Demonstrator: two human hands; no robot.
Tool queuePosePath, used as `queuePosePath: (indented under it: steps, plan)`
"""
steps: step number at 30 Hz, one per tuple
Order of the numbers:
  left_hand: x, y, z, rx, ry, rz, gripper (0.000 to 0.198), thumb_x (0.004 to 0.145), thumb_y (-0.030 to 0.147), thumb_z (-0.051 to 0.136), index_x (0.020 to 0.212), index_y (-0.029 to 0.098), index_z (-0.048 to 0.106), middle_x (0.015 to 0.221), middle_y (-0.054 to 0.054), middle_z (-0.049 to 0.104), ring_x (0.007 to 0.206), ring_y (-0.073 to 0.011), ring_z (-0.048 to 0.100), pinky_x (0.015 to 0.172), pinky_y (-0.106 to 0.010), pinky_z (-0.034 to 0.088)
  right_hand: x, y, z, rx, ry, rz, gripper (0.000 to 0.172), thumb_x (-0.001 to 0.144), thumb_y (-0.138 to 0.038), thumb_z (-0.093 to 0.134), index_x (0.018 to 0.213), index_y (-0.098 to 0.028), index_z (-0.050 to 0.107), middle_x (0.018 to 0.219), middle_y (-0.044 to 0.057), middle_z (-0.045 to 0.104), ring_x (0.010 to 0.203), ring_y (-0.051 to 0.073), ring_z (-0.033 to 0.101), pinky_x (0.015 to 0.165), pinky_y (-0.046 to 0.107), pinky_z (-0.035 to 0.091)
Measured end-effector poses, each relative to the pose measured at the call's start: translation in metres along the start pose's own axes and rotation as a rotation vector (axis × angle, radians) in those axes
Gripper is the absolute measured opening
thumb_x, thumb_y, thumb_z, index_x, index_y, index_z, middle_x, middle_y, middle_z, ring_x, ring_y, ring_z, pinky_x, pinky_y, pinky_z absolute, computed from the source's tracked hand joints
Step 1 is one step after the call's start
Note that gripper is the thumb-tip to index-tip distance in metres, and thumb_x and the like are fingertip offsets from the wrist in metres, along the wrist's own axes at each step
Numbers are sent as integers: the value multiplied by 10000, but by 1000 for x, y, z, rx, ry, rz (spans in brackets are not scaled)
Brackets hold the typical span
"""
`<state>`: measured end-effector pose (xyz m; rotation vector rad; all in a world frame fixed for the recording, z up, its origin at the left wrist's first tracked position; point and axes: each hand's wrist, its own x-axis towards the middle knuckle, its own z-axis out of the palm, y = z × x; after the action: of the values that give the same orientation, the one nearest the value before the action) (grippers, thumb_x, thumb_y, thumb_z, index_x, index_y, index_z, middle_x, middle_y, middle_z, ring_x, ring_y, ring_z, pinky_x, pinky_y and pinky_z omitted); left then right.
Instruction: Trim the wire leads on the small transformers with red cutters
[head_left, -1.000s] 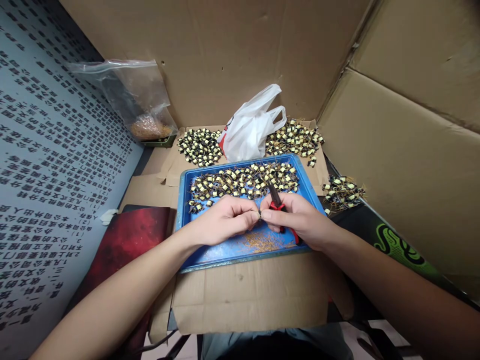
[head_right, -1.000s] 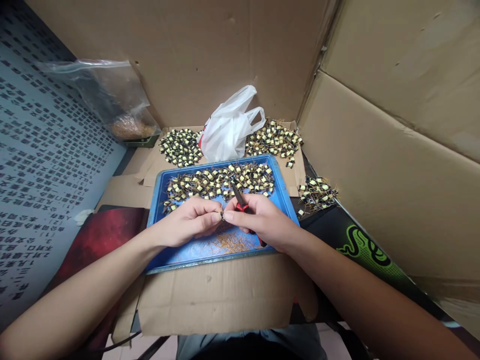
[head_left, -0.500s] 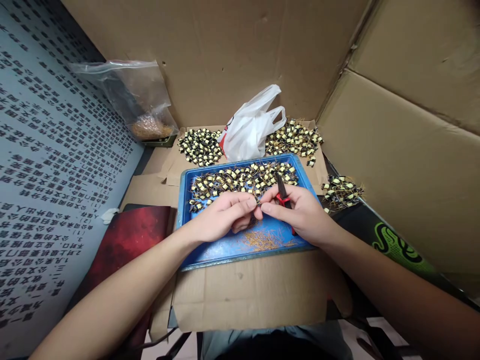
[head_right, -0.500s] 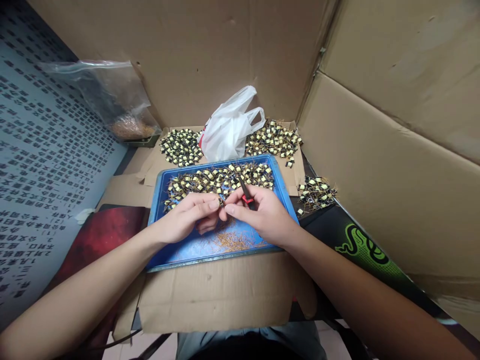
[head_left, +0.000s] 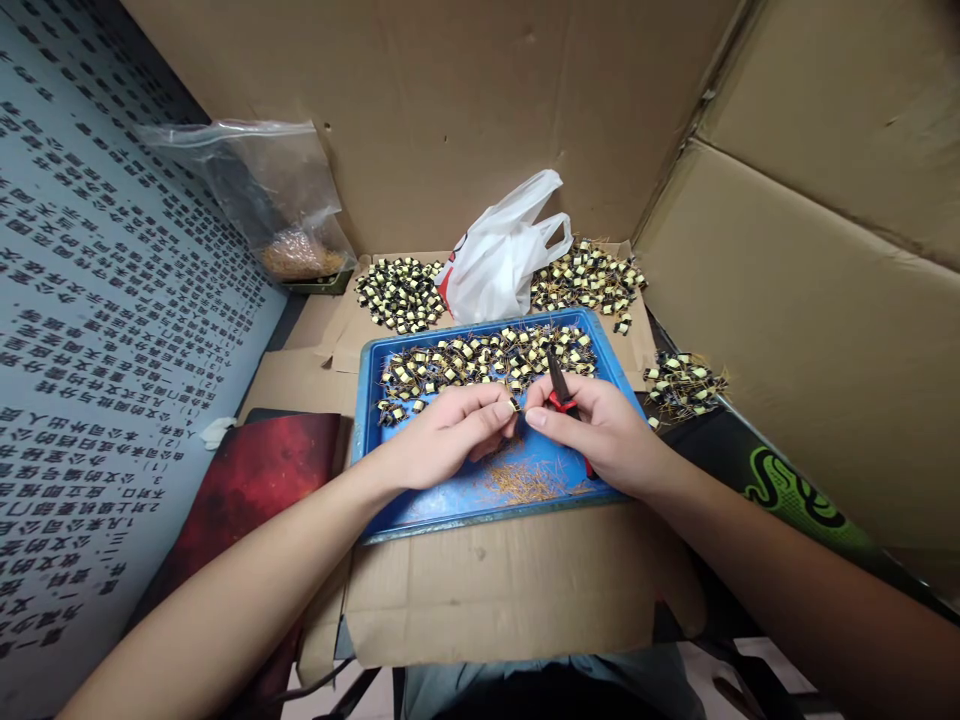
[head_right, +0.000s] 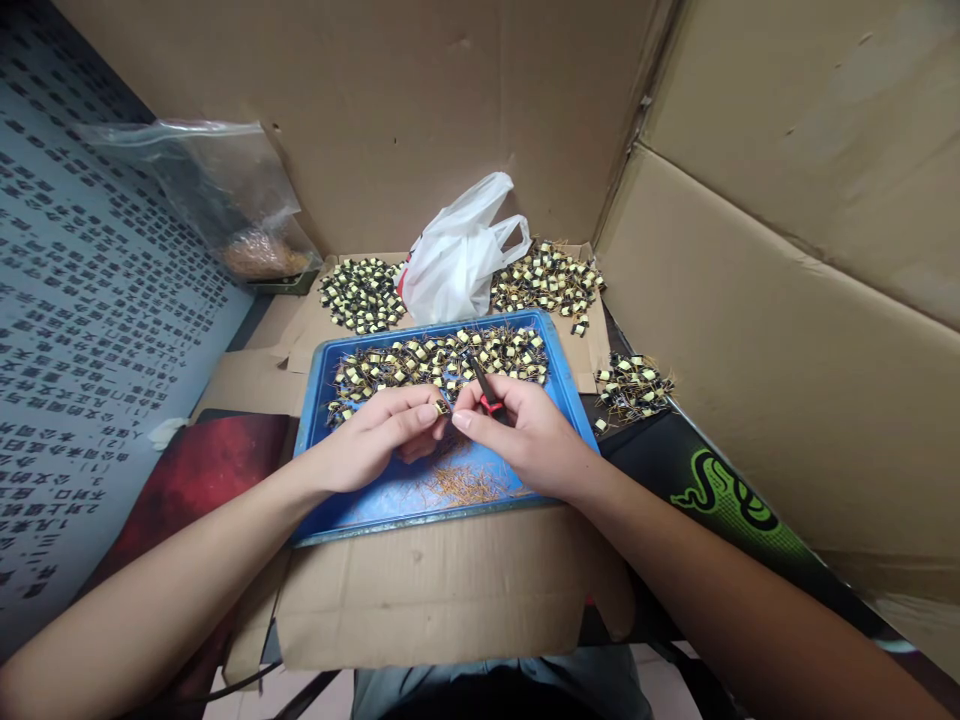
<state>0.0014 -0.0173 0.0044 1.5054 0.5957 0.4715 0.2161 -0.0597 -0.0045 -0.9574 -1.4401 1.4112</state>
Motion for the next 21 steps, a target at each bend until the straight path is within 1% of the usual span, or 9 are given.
queuePosePath:
  steps: [3,7,10,14,18,19,21]
  plan:
    - [0,-1,1,53,20,26,422,1085,482,510,796,173,517,676,49,434,600,-106,387,565,-255,323,0,0,1,-52,29,10,345,928,-512,744,834,-207,613,755,-19,547,698,147,484,655,291,400]
    - [-1,-3,-1,98,6,42,433,1087,488,496,780,183,482,698,43,433,617,-111,393,583,-257,334,-1,0,4,-132,47,-24,205,966,-356,676,843,-210,600,759,-21,534,694,145,484,652,285,403]
    - [-1,-4,-2,157,9,56,435,1084,485,489,766,189,466,690,45,426,615,-114,384,585,-260,325,-2,0,5,-224,69,-85,138,984,-269,637,860,-209,620,799,-10,558,706,145,498,661,284,411]
    - [-1,-1,-2,287,19,74,413,1076,448,464,753,191,469,677,46,414,612,-118,367,587,-262,312,-4,0,5,-406,138,-215,113,1009,-223,619,904,-211,658,875,17,591,771,162,541,703,292,448]
    - [0,0,-2,336,18,82,421,1070,444,446,729,197,446,657,49,407,609,-119,358,587,-262,301,-8,3,2,-576,211,-380,44,1012,-201,632,985,-223,658,948,50,634,815,188,584,712,319,479]
    - [0,0,-1,342,14,79,429,1068,448,446,719,200,435,649,51,401,606,-119,353,586,-261,297,-9,4,2,-616,215,-432,54,1001,-181,635,1007,-230,656,965,56,644,833,198,596,717,329,487]
    - [0,0,-1,352,1,76,434,1064,451,450,711,201,424,641,56,386,601,-116,342,585,-259,290,-10,5,0,-684,198,-537,157,961,-111,629,1041,-245,652,987,60,658,874,213,619,739,345,503]
